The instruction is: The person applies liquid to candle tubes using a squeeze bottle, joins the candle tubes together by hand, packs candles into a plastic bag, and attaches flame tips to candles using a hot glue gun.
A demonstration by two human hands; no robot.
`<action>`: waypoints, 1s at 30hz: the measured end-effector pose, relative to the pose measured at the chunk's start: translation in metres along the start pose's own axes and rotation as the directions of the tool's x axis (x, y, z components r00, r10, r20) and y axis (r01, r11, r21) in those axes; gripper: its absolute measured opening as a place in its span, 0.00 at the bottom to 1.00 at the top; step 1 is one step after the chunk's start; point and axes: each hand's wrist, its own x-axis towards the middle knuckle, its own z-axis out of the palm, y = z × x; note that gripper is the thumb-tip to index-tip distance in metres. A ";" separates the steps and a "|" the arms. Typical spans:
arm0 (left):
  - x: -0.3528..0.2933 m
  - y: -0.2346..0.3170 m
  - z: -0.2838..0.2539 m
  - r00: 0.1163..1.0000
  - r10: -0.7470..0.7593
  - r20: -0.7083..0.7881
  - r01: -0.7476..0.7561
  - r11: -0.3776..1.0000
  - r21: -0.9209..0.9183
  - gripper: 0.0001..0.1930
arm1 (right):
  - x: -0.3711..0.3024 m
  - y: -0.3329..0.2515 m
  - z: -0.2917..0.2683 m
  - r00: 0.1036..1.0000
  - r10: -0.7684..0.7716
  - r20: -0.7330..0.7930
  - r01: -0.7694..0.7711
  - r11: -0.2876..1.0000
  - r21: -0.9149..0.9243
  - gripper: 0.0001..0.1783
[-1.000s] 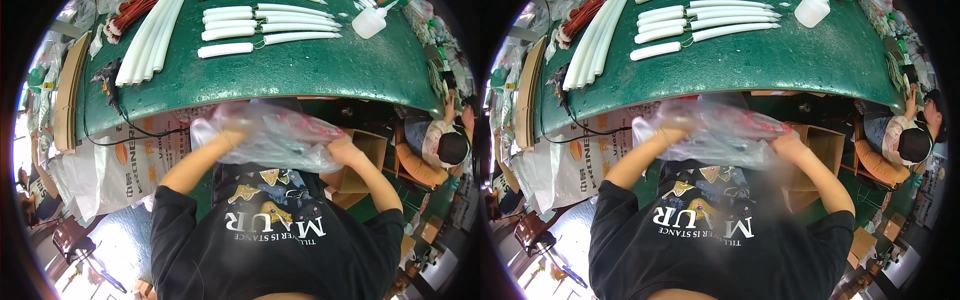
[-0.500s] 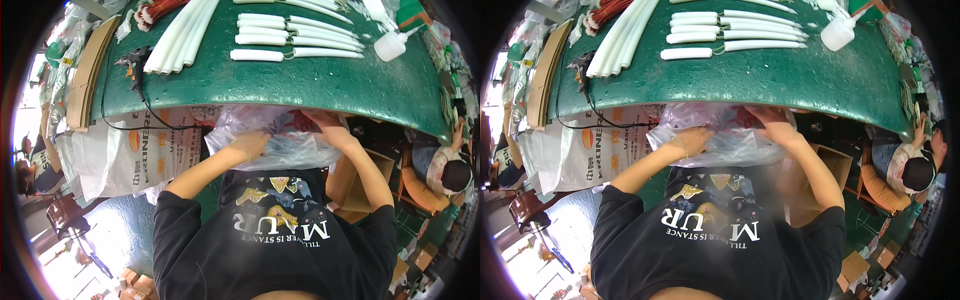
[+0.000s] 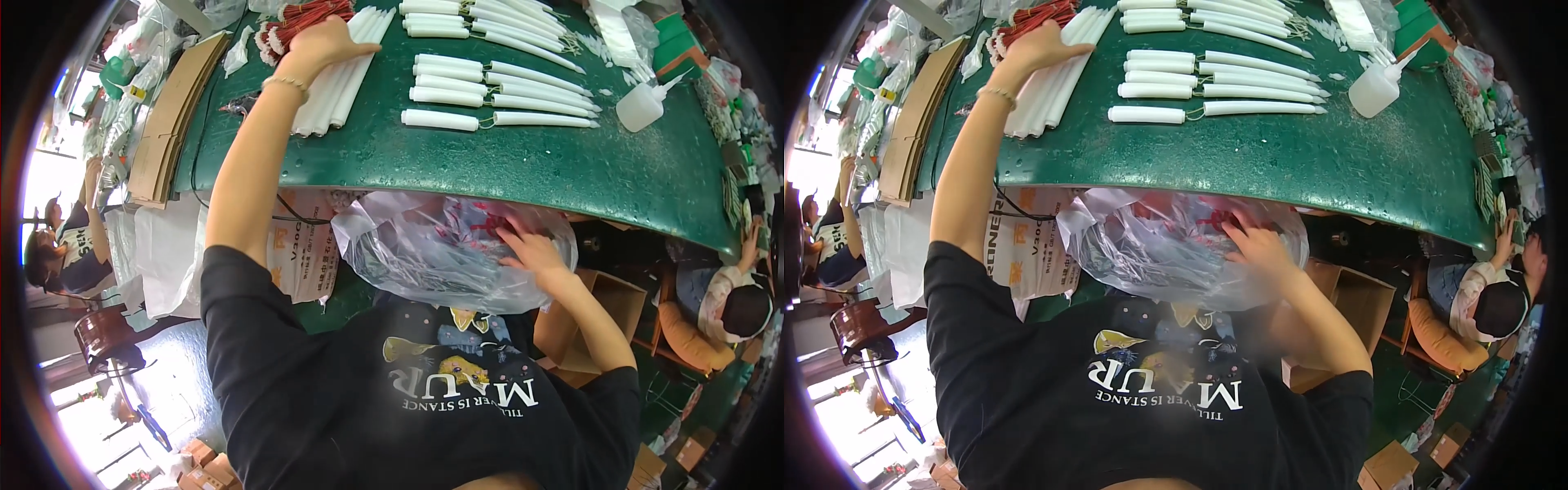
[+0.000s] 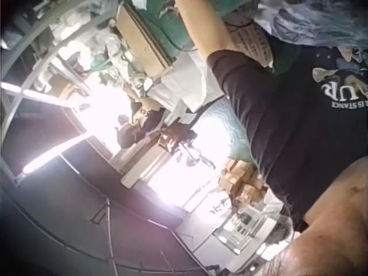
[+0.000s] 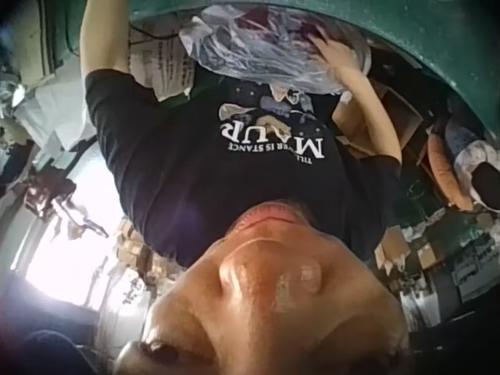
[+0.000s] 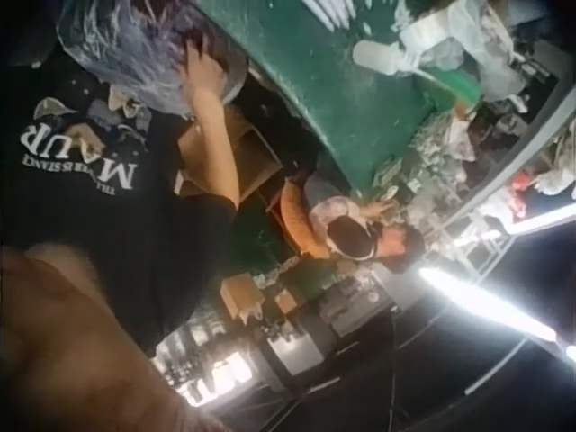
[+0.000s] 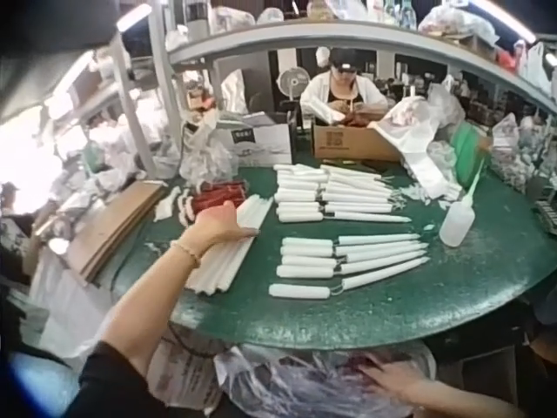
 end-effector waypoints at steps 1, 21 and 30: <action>0.008 0.004 0.007 0.996 0.003 0.087 -0.003 1.000 0.003 0.35 | -0.003 0.000 0.000 1.000 -0.002 -0.027 0.001 1.000 -0.018 0.34; 0.044 0.005 0.030 0.994 -0.004 0.107 0.005 1.000 -0.007 0.27 | -0.010 -0.004 -0.010 0.988 0.126 0.090 -0.137 0.982 0.127 0.33; 0.042 0.011 0.015 0.991 -0.028 0.131 0.033 0.999 -0.042 0.25 | -0.016 -0.005 -0.010 0.994 0.101 0.042 -0.105 0.990 0.095 0.31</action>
